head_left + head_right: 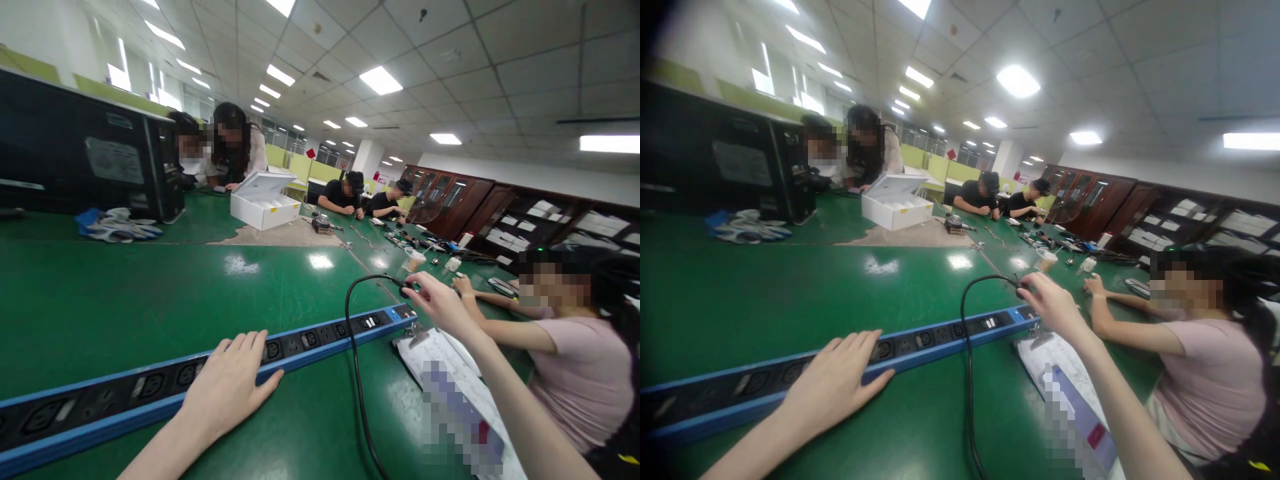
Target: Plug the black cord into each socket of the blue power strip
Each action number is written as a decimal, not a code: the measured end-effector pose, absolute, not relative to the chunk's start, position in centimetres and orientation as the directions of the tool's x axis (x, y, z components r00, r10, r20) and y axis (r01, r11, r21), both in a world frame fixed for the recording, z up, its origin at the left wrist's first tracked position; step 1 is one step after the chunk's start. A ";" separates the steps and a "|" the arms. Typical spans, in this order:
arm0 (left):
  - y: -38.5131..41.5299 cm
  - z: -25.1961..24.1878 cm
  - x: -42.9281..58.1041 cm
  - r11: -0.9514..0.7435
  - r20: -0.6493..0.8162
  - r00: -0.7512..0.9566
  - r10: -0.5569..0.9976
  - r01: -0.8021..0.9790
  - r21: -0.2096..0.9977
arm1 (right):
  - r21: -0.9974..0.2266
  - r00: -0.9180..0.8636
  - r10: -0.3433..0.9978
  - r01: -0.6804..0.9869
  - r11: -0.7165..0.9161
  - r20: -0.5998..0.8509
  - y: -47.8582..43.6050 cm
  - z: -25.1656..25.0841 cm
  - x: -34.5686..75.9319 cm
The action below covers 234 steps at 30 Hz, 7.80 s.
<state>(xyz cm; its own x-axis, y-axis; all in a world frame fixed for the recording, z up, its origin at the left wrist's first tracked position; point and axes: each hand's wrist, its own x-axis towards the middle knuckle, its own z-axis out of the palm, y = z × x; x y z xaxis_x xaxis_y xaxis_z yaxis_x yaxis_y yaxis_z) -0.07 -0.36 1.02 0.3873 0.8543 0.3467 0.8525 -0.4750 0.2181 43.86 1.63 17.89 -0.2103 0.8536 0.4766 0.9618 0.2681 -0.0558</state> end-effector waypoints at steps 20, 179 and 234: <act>-13.0 13.0 -3.3 0.111 -0.025 0.392 0.919 -0.197 0.974 | -0.433 -0.735 0.597 0.447 0.783 0.321 -3.9 17.4 14.8; -11.5 5.6 -47.4 -0.151 -0.007 0.171 0.985 0.884 0.443 | 0.160 -0.858 0.372 0.448 0.880 0.355 -9.0 5.5 -24.1; -11.1 5.3 -47.5 -0.077 -0.065 0.116 0.991 0.897 0.434 | -0.548 -0.627 0.747 0.554 0.627 0.221 -4.6 10.2 -27.4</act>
